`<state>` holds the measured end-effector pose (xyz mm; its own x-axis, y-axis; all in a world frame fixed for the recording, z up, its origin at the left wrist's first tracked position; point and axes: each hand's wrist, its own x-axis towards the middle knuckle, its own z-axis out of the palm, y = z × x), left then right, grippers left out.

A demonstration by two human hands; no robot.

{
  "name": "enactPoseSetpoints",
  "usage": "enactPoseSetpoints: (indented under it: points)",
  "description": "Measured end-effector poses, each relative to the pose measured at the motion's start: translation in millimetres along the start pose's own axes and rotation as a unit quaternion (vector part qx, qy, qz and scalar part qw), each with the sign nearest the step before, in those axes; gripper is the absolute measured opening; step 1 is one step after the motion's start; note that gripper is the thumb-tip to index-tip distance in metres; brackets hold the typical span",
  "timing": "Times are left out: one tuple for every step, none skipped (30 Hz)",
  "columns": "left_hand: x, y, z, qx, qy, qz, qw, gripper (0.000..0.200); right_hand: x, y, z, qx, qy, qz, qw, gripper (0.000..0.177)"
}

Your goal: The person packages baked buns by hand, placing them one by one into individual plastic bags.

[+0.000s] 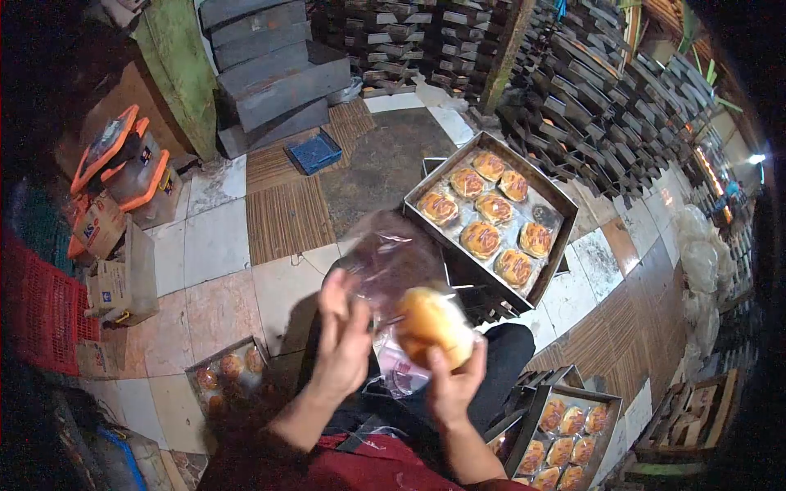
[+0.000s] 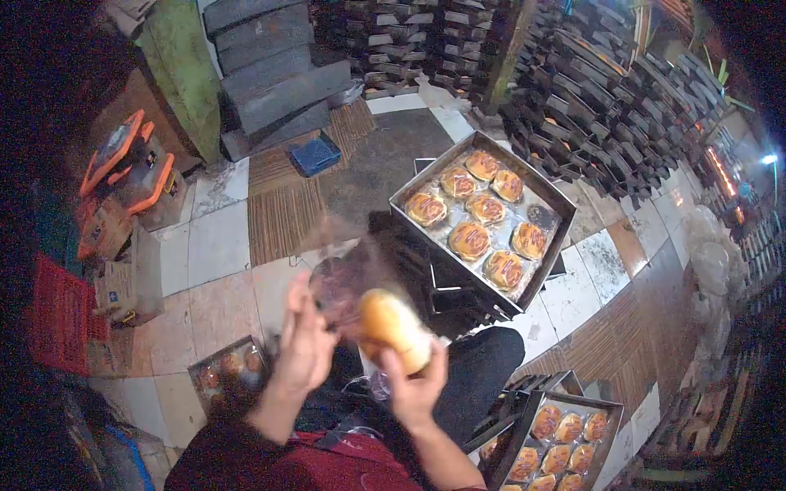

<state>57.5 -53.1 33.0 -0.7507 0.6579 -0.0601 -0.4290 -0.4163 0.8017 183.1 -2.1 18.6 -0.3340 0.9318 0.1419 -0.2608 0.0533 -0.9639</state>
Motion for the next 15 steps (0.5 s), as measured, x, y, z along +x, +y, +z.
enactPoseSetpoints:
  points:
    - [12, -18, -10, -0.003, -0.009, -0.055, 0.998, 0.053, -12, 9, 2, -0.085, -0.042, -0.019, 0.995, 0.052]
    - [24, -31, -17, -0.008, -0.017, -0.111, 0.994, 0.056, -22, 9, 9, -0.092, -0.131, -0.073, 0.984, 0.059]
    - [25, -14, 2, 0.001, -0.003, -0.050, 0.999, 0.060, -27, 4, 19, 0.006, -0.175, -0.058, 0.983, 0.063]
    - [30, -15, 2, -0.046, 0.007, -0.050, 0.998, 0.059, -28, 1, 27, 0.106, -0.216, -0.043, 0.970, 0.066]
    - [34, -26, -7, -0.053, -0.040, -0.072, 0.995, 0.060, -30, 6, 26, 0.160, -0.234, -0.029, 0.959, 0.070]
    - [35, -27, -8, -0.059, -0.088, -0.093, 0.990, 0.061, -26, 11, 23, 0.166, -0.240, -0.036, 0.956, 0.074]
    - [30, -23, -10, -0.136, -0.179, -0.170, 0.959, 0.067, -20, 12, 21, 0.176, -0.231, -0.030, 0.956, 0.076]
    - [21, -29, 4, -0.129, -0.131, -0.143, 0.972, 0.077, -15, 12, 20, 0.186, -0.221, -0.024, 0.957, 0.077]
    - [22, -27, 4, -0.129, -0.139, -0.131, 0.973, 0.081, -12, 12, 21, 0.237, -0.226, -0.007, 0.945, 0.071]
    - [25, -23, 4, -0.129, -0.147, -0.120, 0.973, 0.085, -12, 11, 22, 0.237, -0.229, -0.007, 0.944, 0.071]
    - [34, -16, 5, -0.125, -0.159, -0.045, 0.978, 0.086, -14, 10, 22, 0.201, -0.266, -0.015, 0.943, 0.068]
    - [43, -9, 6, -0.122, -0.170, 0.027, 0.978, 0.087, -16, 8, 21, 0.164, -0.301, -0.021, 0.939, 0.065]
    - [47, -10, 3, -0.136, -0.237, 0.015, 0.962, 0.089, -18, 4, 22, 0.167, -0.291, 0.003, 0.942, 0.063]
    - [38, -8, 9, -0.162, -0.284, -0.050, 0.944, 0.094, -16, -3, 26, 0.170, -0.245, 0.021, 0.954, 0.064]
    - [33, -21, 5, -0.158, -0.317, -0.087, 0.931, 0.095, -12, -3, 27, 0.196, -0.203, 0.025, 0.959, 0.063]
